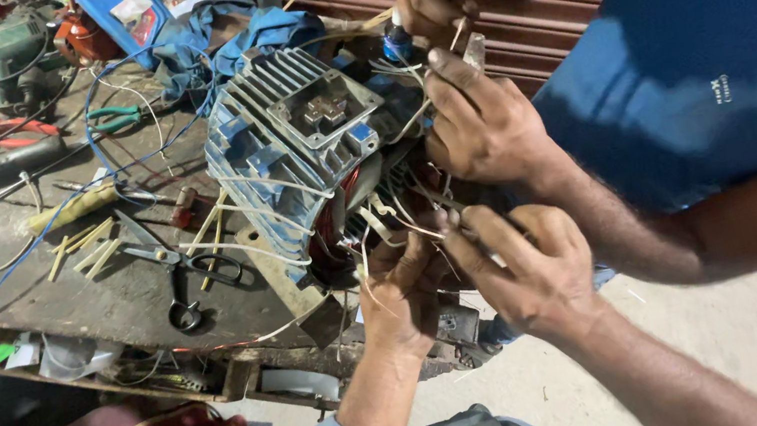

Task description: The person works on an electrical motor stator, stripping wire insulation and arranging copper windings with a coworker. They use pliers and other hand tools to manipulate the wires and components on a cluttered workbench.

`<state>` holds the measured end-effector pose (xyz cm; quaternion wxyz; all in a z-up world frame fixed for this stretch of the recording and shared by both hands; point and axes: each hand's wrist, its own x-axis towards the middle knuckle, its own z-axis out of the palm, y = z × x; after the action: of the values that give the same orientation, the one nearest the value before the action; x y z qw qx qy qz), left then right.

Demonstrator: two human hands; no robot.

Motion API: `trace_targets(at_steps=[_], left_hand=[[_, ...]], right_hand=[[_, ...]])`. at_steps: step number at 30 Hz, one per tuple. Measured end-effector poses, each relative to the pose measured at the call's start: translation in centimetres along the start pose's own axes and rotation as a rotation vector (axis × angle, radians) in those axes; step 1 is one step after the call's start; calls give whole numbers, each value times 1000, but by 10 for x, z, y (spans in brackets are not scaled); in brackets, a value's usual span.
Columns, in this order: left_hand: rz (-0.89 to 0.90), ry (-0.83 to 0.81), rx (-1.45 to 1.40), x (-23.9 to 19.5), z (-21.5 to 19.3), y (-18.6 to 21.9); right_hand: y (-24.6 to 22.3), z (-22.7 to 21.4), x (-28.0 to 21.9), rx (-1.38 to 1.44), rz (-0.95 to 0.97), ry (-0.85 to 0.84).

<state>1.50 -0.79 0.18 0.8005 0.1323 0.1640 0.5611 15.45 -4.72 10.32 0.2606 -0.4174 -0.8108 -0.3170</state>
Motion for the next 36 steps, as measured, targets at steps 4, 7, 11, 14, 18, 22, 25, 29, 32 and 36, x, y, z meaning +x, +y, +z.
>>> trace_targets(at_steps=[4,7,11,14,18,22,25,29,32,36], left_hand=[[-29,-116,-4,2,0,4],[-6,-183,-10,10,-3,1],[21,-132,49,16,-17,-6],[65,-145,218,18,-33,-6],[10,-102,91,21,-37,-7],[-57,-111,-5,16,-35,-6],[27,-171,25,17,-31,-7],[30,-126,135,19,-39,-9],[95,-84,260,19,-47,-12],[47,-58,156,15,-49,-13]], right_hand=[[6,2,5,9,-168,-62],[-3,12,3,107,-62,-131],[-41,35,-5,919,1250,-167],[-41,37,-12,972,1276,-252],[-28,19,-8,771,935,-249],[-19,5,-4,137,67,-103],[-18,9,-4,83,-15,-126],[-43,29,-8,450,771,-177],[-44,29,-7,669,1115,-330],[-32,16,2,682,1024,-354]])
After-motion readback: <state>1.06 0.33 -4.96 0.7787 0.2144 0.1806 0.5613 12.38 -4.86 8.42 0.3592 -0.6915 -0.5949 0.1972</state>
